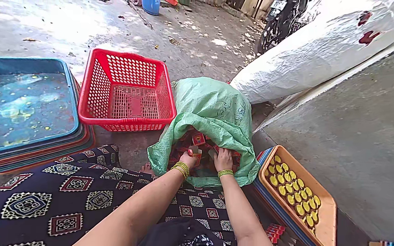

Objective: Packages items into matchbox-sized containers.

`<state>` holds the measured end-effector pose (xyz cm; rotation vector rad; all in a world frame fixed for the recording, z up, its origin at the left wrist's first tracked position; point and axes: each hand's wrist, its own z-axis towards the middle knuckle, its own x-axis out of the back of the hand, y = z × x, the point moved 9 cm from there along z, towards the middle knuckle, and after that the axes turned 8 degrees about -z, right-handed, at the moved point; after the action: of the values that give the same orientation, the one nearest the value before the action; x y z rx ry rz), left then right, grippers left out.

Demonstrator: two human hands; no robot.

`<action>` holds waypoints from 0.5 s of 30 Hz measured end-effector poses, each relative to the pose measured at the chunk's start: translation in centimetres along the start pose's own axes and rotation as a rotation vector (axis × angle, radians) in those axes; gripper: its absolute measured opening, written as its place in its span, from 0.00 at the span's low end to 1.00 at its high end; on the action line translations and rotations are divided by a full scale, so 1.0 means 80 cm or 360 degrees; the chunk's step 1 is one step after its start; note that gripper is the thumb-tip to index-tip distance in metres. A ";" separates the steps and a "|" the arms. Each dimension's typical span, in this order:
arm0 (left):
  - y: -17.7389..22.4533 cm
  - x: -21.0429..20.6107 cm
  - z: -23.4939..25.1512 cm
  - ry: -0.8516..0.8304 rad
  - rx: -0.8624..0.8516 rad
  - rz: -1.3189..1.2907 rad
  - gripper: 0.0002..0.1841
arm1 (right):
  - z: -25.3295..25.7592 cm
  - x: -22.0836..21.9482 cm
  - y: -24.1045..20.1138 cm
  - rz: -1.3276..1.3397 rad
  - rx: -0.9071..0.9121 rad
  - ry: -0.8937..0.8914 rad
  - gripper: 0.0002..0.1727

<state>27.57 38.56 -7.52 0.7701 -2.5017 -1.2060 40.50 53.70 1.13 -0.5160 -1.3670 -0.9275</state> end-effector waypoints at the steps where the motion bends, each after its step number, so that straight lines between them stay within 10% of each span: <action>1: 0.004 0.003 0.000 0.0029 -0.0038 -0.0028 0.38 | 0.004 0.002 0.000 -0.0052 0.0036 0.0093 0.22; 5: 0.024 0.009 -0.003 0.0087 -0.0261 -0.0076 0.35 | -0.002 0.039 0.003 0.0050 0.0027 0.0351 0.17; 15: 0.056 -0.044 -0.022 -0.0341 -0.0876 0.0653 0.51 | -0.055 -0.028 -0.026 0.2257 -0.1139 -0.0746 0.17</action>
<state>29.73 41.72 -2.90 -0.0087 -2.1430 -1.7521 41.54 49.66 -2.16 -1.9951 -0.6505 -0.0265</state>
